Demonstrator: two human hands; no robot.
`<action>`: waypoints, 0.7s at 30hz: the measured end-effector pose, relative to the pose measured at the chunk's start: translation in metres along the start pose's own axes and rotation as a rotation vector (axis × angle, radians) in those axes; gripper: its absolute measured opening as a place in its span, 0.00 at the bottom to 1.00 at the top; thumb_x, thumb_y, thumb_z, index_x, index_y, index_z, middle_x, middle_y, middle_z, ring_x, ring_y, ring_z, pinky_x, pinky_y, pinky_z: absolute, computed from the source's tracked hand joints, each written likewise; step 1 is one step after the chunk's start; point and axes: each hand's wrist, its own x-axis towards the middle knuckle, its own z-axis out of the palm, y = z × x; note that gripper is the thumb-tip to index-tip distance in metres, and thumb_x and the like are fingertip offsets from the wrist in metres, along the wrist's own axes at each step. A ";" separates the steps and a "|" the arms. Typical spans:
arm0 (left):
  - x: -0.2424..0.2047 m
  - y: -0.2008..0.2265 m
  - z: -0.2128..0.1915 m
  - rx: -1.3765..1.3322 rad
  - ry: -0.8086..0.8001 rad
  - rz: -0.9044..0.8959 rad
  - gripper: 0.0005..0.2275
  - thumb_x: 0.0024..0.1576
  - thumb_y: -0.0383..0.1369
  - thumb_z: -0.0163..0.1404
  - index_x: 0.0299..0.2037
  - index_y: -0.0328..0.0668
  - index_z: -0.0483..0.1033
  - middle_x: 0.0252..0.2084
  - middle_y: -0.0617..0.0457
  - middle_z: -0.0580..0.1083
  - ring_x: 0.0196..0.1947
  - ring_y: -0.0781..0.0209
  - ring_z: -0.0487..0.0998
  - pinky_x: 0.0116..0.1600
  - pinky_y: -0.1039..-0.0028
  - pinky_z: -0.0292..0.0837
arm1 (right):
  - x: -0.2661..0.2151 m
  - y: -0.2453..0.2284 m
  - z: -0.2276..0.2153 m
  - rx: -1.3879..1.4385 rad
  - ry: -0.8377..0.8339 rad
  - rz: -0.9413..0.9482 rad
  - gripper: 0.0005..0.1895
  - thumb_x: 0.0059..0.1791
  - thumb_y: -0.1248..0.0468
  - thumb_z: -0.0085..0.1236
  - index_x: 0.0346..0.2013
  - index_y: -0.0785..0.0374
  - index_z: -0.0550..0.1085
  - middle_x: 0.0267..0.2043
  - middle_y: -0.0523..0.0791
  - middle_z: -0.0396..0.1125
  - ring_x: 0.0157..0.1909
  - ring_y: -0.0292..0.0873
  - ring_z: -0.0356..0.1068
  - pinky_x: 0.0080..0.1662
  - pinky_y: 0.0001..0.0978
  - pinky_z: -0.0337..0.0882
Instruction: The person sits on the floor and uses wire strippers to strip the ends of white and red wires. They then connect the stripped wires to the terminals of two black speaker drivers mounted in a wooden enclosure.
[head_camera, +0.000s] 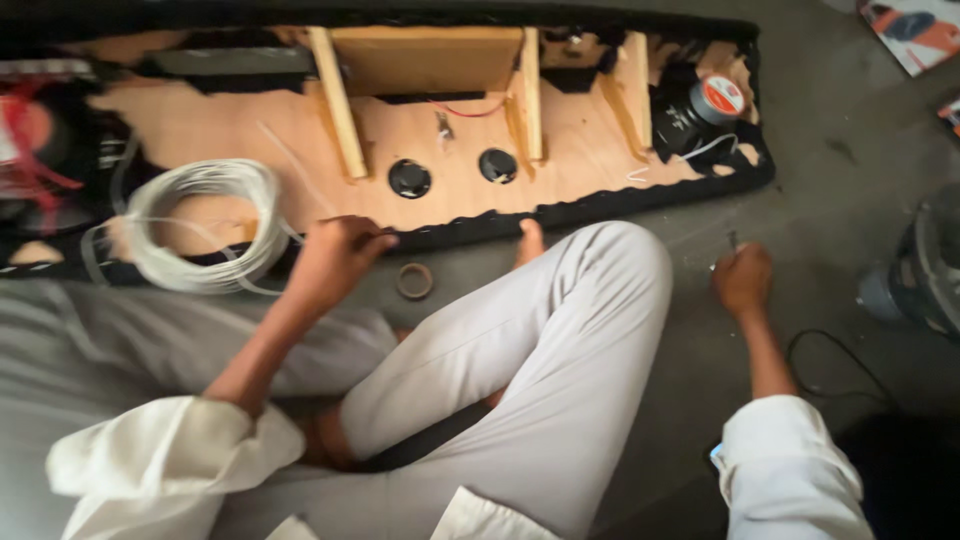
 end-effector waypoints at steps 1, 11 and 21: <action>-0.001 0.008 0.000 -0.025 -0.009 0.016 0.10 0.56 0.34 0.59 0.35 0.31 0.82 0.32 0.39 0.79 0.29 0.43 0.80 0.36 0.61 0.73 | 0.010 -0.016 -0.014 0.133 0.076 -0.065 0.10 0.52 0.68 0.58 0.42 0.72 0.69 0.42 0.59 0.68 0.46 0.62 0.69 0.51 0.54 0.69; 0.080 0.087 -0.037 -0.277 0.369 0.307 0.18 0.66 0.40 0.52 0.62 0.38 0.72 0.42 0.46 0.81 0.34 0.60 0.77 0.35 0.72 0.68 | 0.065 -0.224 -0.288 1.602 -0.358 0.251 0.08 0.51 0.76 0.54 0.43 0.65 0.72 0.37 0.37 0.68 0.24 0.26 0.55 0.23 0.17 0.50; 0.054 0.054 -0.001 -0.389 0.072 0.055 0.16 0.62 0.37 0.51 0.55 0.35 0.73 0.41 0.48 0.80 0.21 0.63 0.70 0.29 0.71 0.66 | 0.064 -0.416 -0.275 1.507 -0.779 0.036 0.14 0.53 0.67 0.56 0.53 0.61 0.70 0.34 0.37 0.64 0.24 0.27 0.58 0.22 0.18 0.51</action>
